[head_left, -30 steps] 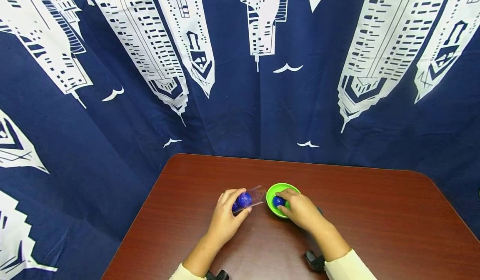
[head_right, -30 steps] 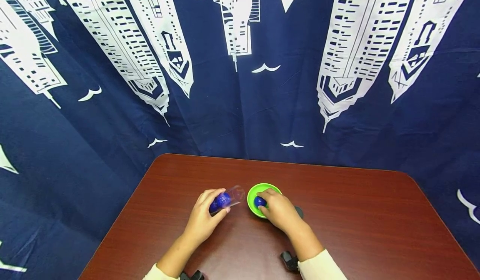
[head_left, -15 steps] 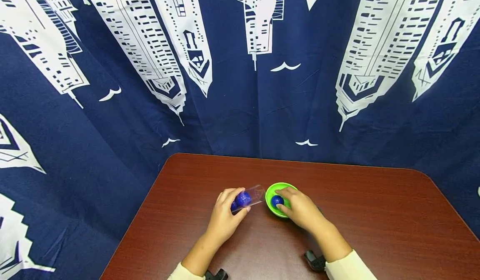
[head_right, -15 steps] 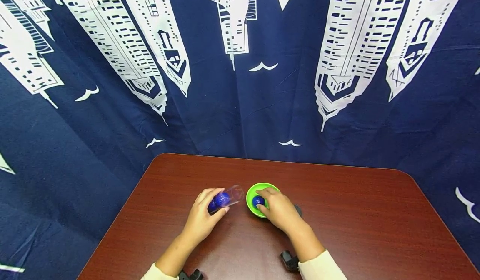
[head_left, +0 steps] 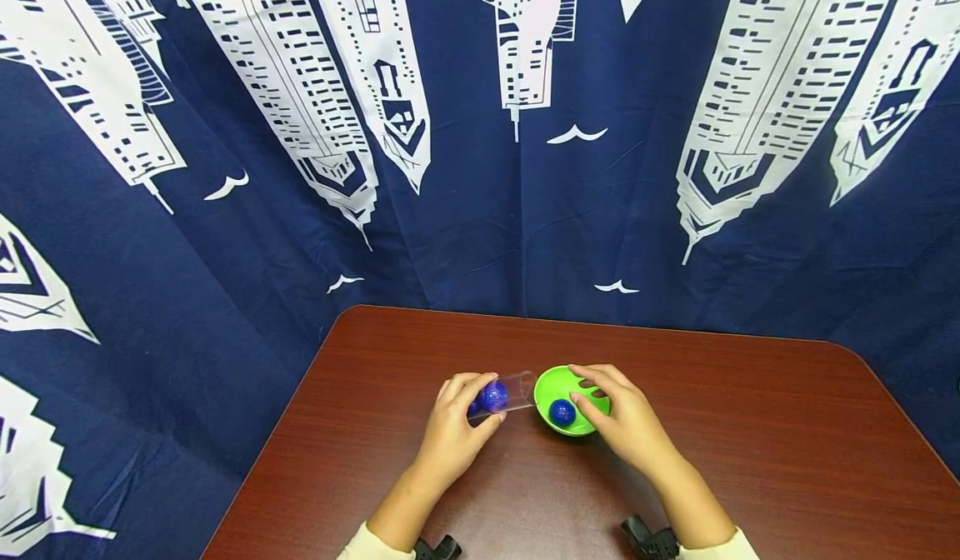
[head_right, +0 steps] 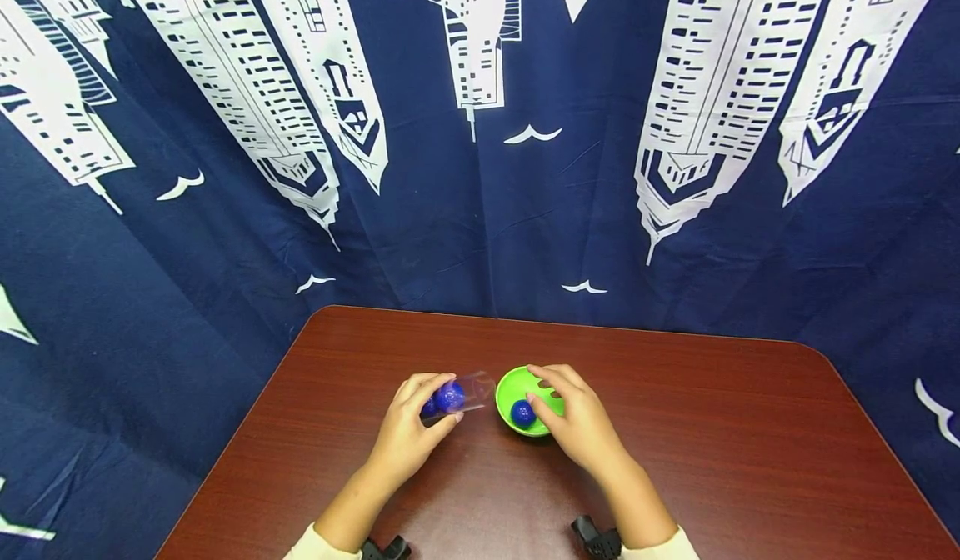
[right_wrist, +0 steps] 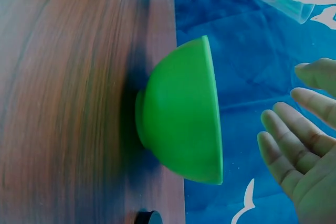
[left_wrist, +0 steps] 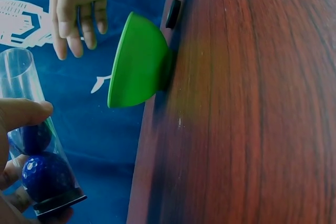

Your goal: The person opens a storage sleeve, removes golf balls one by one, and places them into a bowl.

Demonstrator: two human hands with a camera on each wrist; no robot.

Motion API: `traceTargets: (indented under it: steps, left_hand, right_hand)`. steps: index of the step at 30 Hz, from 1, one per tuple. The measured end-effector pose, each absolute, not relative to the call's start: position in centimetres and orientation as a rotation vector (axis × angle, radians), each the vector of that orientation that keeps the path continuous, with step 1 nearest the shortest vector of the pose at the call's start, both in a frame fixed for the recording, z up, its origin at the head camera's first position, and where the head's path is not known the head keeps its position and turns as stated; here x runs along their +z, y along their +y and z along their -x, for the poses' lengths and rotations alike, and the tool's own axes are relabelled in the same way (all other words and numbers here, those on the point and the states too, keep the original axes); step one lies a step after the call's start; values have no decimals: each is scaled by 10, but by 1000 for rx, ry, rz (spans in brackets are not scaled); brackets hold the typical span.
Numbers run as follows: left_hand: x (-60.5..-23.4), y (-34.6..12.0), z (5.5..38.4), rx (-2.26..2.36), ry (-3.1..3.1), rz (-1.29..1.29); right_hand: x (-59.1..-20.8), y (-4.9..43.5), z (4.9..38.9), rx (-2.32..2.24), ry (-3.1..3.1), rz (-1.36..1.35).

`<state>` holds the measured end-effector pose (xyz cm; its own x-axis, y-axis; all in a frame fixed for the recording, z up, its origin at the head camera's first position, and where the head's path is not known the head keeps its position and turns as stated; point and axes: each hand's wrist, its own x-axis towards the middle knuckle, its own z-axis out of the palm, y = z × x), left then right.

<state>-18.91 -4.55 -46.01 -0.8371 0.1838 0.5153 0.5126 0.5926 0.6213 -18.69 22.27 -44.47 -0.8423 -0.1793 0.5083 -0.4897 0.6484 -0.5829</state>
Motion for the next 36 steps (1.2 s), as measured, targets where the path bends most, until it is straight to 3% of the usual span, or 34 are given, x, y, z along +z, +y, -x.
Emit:
traceTargets:
  steps: [36]
  left_hand:
    - [-436,-33,191,-505,-2375,730]
  right_hand:
    - [-447,203,162,1758,-2340,-593]
